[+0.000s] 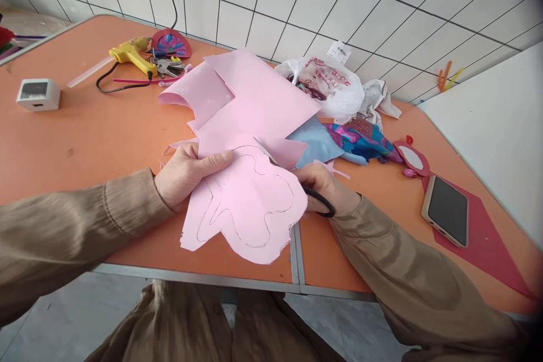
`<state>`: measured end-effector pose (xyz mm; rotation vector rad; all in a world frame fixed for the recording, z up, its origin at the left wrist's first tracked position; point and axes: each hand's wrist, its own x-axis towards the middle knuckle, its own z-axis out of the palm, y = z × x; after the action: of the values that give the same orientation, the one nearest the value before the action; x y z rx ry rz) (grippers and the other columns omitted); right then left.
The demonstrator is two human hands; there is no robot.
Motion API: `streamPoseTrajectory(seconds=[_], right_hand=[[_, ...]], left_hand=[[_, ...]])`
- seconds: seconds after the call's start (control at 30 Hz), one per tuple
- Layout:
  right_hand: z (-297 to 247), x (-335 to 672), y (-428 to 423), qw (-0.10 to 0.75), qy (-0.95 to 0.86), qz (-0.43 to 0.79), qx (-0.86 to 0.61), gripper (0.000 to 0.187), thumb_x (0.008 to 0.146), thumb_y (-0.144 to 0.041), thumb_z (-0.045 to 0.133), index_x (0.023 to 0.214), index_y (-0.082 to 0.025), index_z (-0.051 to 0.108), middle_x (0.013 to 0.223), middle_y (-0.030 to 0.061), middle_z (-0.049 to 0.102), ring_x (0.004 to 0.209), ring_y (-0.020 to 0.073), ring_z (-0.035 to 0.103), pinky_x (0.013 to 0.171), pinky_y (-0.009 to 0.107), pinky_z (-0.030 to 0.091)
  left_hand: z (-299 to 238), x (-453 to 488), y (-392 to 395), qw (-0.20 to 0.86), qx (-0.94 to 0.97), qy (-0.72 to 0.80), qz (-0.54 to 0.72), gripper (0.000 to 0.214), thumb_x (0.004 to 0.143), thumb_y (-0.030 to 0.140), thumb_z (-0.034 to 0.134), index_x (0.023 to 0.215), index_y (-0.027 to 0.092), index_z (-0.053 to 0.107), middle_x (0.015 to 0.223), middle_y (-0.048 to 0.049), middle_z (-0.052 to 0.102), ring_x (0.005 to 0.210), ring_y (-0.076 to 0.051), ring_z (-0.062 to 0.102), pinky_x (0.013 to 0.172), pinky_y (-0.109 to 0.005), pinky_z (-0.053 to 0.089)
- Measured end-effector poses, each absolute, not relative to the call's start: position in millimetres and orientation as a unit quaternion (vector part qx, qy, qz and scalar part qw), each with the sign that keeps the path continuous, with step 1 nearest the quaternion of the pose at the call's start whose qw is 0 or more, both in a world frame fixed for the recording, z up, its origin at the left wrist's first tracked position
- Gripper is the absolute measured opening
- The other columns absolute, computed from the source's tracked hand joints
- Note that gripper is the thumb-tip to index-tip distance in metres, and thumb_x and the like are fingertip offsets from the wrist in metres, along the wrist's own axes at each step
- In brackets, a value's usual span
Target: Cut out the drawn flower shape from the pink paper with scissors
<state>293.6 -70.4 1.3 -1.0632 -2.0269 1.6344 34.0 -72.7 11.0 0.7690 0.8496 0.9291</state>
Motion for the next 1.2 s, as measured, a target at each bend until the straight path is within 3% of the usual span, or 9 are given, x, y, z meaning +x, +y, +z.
streamPoseTrajectory(seconds=[0.43,0.9,1.07,1.2], right_hand=[[3.4,294.4,-70.5,0.147,-0.711,0.567,-0.389,0.009,0.071,-0.02,0.063,0.066,-0.018,0.057,0.044,-0.0052,0.048,0.04,0.0082,0.046,0.039,0.018,0.032],[-3.7,296.5,-69.3,0.185,-0.714,0.572,-0.359,0.009,0.067,-0.01,0.055,0.071,-0.016,0.06,0.05,-0.0063,0.048,0.039,0.007,0.046,0.038,0.018,0.033],[-5.1,297.8,-68.0,0.185,-0.722,0.564,-0.355,0.005,0.069,-0.012,0.06,0.068,-0.016,0.058,0.049,-0.0063,0.048,0.039,0.0064,0.046,0.038,0.017,0.032],[0.1,295.7,-69.1,0.171,-0.716,0.577,-0.354,0.012,0.075,-0.022,0.064,0.068,-0.015,0.058,0.049,-0.0054,0.049,0.038,0.0065,0.047,0.036,0.017,0.033]], left_hand=[[10.3,33.8,-73.4,0.732,0.359,0.392,0.427,0.025,0.069,0.033,0.087,0.082,0.015,0.076,0.075,-0.0072,0.079,0.073,-0.029,0.077,0.067,-0.036,0.065],[11.2,34.8,-74.4,0.755,0.334,0.37,0.426,0.021,0.071,0.03,0.086,0.081,0.014,0.077,0.076,-0.0067,0.079,0.067,-0.023,0.076,0.065,-0.031,0.064],[10.9,34.6,-73.9,0.76,0.333,0.358,0.429,0.02,0.073,0.029,0.086,0.082,0.014,0.078,0.076,-0.006,0.078,0.067,-0.021,0.076,0.064,-0.029,0.064],[9.6,34.2,-73.7,0.748,0.343,0.369,0.432,0.019,0.073,0.028,0.085,0.082,0.014,0.077,0.075,-0.0058,0.078,0.066,-0.022,0.076,0.062,-0.03,0.064]])
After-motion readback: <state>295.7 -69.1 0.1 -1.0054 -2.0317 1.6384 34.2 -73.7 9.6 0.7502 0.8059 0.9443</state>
